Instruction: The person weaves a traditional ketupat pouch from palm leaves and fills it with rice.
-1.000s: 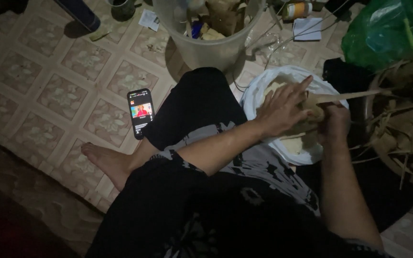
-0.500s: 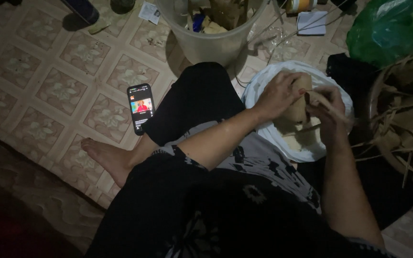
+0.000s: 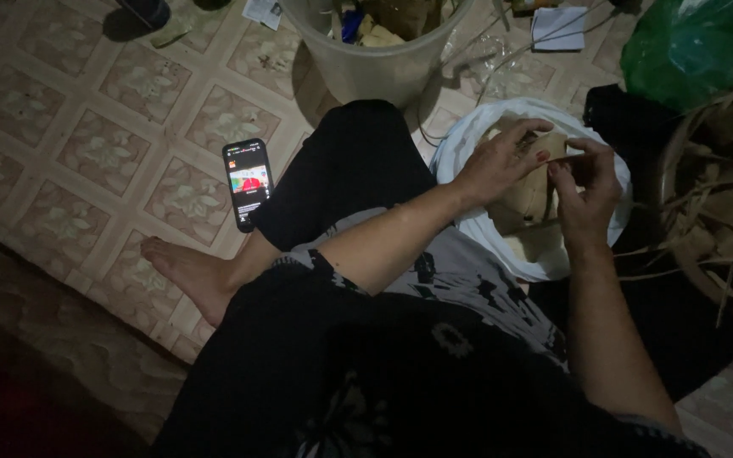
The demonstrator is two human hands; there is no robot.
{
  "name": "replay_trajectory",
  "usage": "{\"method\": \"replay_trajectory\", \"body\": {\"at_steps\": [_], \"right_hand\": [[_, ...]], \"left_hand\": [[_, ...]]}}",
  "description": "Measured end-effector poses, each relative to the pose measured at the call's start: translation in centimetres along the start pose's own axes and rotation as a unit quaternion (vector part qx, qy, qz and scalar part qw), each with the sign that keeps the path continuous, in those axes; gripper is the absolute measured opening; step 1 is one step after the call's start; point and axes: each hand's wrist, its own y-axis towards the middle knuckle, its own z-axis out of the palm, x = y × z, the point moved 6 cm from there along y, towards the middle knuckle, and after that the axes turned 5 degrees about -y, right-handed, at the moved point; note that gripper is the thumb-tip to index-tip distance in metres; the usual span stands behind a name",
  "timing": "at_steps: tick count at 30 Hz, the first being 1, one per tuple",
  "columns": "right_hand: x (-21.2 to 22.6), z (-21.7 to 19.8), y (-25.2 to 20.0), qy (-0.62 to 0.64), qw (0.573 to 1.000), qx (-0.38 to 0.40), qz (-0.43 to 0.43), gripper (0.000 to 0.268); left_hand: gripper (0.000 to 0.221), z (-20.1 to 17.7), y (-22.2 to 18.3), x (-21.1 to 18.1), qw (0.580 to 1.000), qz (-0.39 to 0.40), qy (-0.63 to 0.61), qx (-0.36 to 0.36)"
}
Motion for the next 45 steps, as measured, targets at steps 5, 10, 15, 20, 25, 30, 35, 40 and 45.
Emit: {"method": "replay_trajectory", "body": {"at_steps": [5,10,15,20,25,30,35,40,45], "right_hand": [[0.0,-0.4,0.1,-0.042,0.998,-0.003,-0.04,0.016],[-5.2,-0.5,-1.0,0.033,0.992,-0.095,0.073,0.012],[-8.6,-0.5,-2.0,0.131,0.966,-0.149,0.169,0.023],[0.8,-1.1,0.2,0.008,0.998,-0.067,0.007,0.007],[6.0,-0.4,0.7,-0.105,0.983,-0.008,-0.149,0.003],[5.7,1.0,0.1,-0.206,0.963,0.052,-0.166,0.02],[5.3,0.8,0.4,-0.115,0.986,0.019,-0.122,0.02],[3.7,-0.5,0.8,-0.008,0.998,-0.048,-0.043,0.019],[3.2,0.9,0.7,-0.08,0.996,0.029,-0.003,0.031]], "left_hand": [[0.052,0.1,0.1,0.1,0.996,0.034,0.073,-0.044],[0.08,1.6,-0.4,-3.2,0.977,0.045,0.197,-0.072],[0.109,2.4,-1.3,-3.0,0.971,-0.063,0.227,0.038],[0.103,1.4,-0.3,-2.5,0.986,-0.046,0.14,0.081],[0.099,0.1,0.7,2.2,0.991,-0.075,-0.008,0.107],[0.065,-0.6,1.2,1.1,0.995,-0.081,-0.055,0.025],[0.068,-0.9,0.8,0.3,0.994,-0.105,-0.026,0.021],[0.076,-1.0,0.8,0.8,0.99,-0.132,-0.039,0.01],[0.088,-0.7,0.5,-0.5,0.994,-0.085,0.045,0.054]]}}
